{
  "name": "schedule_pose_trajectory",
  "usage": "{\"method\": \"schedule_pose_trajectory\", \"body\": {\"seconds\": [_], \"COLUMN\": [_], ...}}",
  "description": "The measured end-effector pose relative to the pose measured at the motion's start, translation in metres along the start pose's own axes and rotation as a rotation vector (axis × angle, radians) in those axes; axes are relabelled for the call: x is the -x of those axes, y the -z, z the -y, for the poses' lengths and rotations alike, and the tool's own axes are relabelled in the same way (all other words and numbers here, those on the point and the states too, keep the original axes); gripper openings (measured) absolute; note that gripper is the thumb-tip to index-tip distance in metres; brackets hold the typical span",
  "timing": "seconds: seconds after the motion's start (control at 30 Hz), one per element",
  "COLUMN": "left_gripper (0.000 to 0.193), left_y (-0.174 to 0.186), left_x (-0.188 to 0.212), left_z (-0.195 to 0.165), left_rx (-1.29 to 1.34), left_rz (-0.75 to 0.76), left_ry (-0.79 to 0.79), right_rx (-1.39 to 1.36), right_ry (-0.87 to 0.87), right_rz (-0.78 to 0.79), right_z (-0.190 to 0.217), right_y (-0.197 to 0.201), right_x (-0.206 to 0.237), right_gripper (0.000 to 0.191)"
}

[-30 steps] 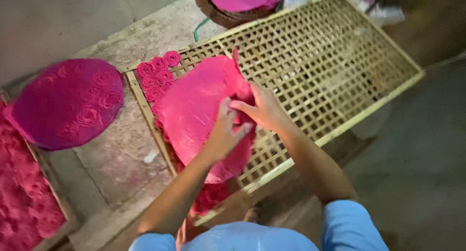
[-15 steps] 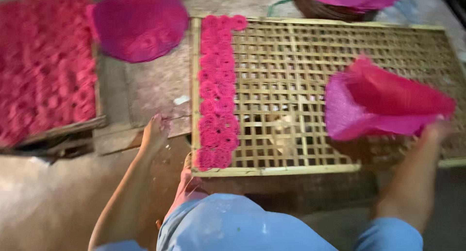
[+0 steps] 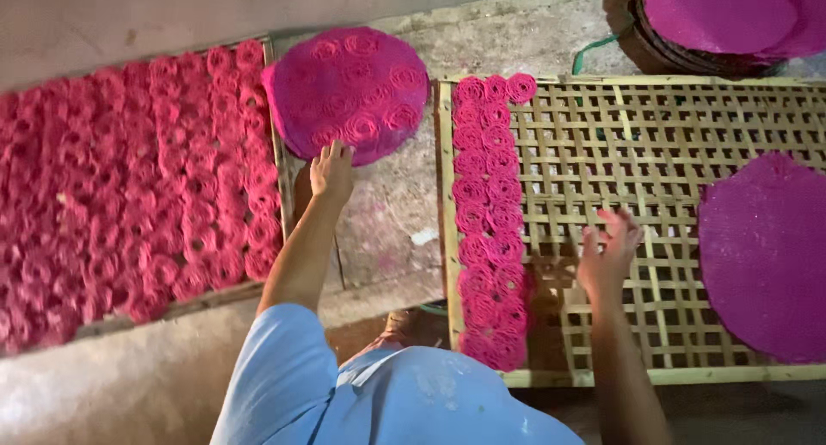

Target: The person arranges pink decorative rosettes by hand onto a woven tray and a large drying rack. They pick up rosettes from a circular pink sheet, place them in rows on the tray, and then transfer them to the rack, filling the surface with the rosettes.

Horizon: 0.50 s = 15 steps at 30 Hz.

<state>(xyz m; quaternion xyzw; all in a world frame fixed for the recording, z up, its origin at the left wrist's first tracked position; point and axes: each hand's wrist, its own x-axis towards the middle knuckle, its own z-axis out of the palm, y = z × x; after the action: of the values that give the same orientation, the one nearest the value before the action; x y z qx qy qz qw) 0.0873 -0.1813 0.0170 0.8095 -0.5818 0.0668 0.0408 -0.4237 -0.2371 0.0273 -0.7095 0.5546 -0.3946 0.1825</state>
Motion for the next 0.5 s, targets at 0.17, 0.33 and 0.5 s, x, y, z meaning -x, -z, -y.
{"method": "schedule_pose_trajectory", "body": {"seconds": [0.17,0.33,0.5], "left_gripper": [0.066,0.053,0.038], "left_y": [-0.015,-0.022,-0.018], "left_x": [-0.015,-0.035,-0.036], "left_z": [0.048,0.081,0.062], "left_rx": [-0.117,-0.121,0.016], "left_rz": [0.068,0.118,0.622], "left_ry": [-0.245,-0.336,-0.216], "right_rx": [0.034,0.01,0.056], "right_ry": [0.064,-0.072,-0.094], "right_rz": [0.06,0.079,0.128], "right_z": [0.073,0.099,0.107], "right_y": [-0.018,-0.031,-0.05], "right_x": [0.034,0.053,0.064], "right_gripper": [0.027,0.023,0.024]}}
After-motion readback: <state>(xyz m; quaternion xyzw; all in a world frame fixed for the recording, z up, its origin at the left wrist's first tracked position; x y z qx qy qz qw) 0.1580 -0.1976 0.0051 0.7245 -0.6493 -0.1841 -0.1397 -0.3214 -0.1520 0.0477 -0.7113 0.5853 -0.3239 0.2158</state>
